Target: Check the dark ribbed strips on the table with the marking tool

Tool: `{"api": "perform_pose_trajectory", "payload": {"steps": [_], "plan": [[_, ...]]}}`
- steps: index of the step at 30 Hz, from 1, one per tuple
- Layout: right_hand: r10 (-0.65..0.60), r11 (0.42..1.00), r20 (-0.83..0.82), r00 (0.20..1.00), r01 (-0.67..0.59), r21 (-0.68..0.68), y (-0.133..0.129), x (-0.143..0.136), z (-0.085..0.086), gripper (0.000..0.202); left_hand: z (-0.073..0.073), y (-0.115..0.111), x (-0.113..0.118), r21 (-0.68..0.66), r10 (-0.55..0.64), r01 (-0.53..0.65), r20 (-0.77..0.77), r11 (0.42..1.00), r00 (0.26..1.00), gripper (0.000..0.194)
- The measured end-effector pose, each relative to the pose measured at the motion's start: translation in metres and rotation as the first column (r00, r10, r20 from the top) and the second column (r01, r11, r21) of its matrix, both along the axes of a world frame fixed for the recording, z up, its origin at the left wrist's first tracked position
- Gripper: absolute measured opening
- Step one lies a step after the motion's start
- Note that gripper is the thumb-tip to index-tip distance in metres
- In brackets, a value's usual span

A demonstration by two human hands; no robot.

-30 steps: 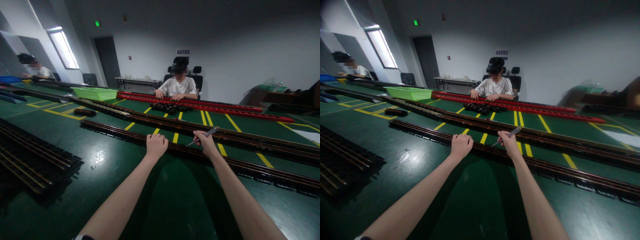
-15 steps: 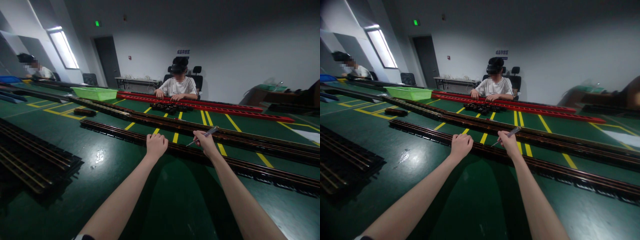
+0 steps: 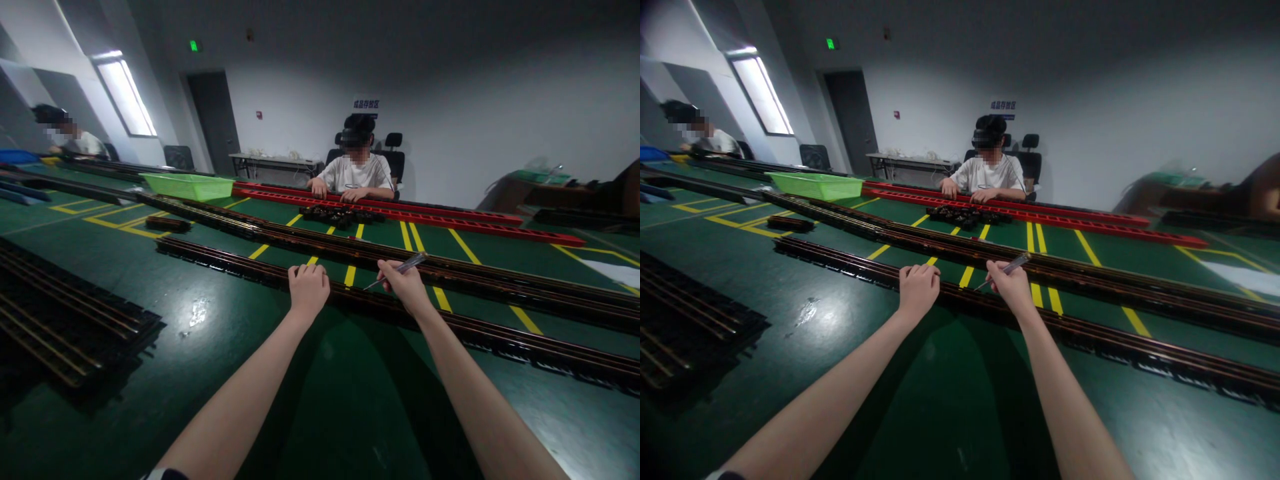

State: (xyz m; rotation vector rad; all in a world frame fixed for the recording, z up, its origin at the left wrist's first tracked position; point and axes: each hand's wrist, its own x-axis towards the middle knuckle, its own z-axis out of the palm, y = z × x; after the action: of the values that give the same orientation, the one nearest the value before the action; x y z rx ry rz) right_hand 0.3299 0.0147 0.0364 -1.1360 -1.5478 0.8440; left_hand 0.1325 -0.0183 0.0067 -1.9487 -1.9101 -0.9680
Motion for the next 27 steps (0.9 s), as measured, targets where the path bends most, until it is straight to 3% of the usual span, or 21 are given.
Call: {"api": "perform_pose_trajectory", "payload": {"steps": [8, 27], "plan": [[0.027, 0.999, 0.027, 0.999, -0.028, 0.038, 0.0, -0.008, -0.003, 0.043, 0.001, -0.001, 0.0, 0.014, -0.066, 0.066, -0.003, 0.998, 0.998, 0.027], [0.04, 0.997, 0.078, 0.996, -0.045, 0.061, -0.007, -0.025, -0.003, 0.038, -0.001, -0.001, 0.005, 0.024, -0.085, 0.088, -0.105, 0.996, 0.991, 0.032]]}}
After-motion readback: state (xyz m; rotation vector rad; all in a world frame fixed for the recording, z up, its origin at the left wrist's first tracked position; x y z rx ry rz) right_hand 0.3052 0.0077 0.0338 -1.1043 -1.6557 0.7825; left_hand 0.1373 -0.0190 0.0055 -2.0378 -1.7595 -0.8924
